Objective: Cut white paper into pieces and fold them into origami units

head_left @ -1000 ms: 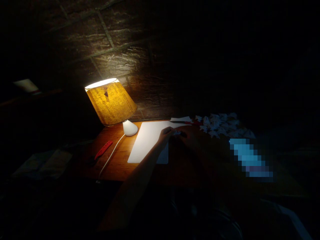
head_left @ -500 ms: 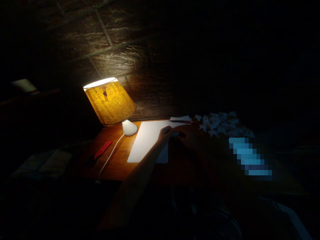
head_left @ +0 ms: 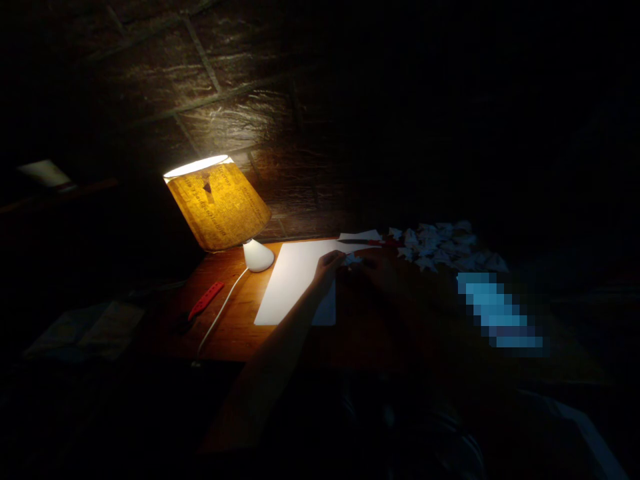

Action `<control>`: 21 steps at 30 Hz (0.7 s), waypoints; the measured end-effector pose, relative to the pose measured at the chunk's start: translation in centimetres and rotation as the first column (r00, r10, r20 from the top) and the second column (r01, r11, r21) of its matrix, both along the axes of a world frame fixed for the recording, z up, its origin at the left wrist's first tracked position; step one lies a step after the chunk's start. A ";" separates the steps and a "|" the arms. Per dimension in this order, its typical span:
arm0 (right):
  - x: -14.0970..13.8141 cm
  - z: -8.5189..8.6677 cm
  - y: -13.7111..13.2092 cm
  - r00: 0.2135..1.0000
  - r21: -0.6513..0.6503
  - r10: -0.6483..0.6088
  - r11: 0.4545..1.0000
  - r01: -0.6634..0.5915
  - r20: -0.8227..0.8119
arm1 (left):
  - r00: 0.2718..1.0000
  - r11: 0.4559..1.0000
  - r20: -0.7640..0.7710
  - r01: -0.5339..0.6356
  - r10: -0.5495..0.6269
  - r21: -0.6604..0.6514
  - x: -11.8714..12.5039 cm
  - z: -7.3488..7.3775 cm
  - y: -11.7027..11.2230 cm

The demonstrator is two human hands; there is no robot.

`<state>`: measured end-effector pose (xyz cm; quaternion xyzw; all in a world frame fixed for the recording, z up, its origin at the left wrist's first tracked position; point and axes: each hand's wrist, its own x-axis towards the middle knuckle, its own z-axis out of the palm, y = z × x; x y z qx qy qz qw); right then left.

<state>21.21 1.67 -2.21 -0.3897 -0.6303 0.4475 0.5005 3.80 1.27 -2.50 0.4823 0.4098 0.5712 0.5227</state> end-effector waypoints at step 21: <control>0.3 -0.4 0.7 0.999 -0.020 -0.030 0.999 0.029 -0.020 | 0.999 0.999 0.028 0.036 -0.036 0.002 0.1 0.1 -0.1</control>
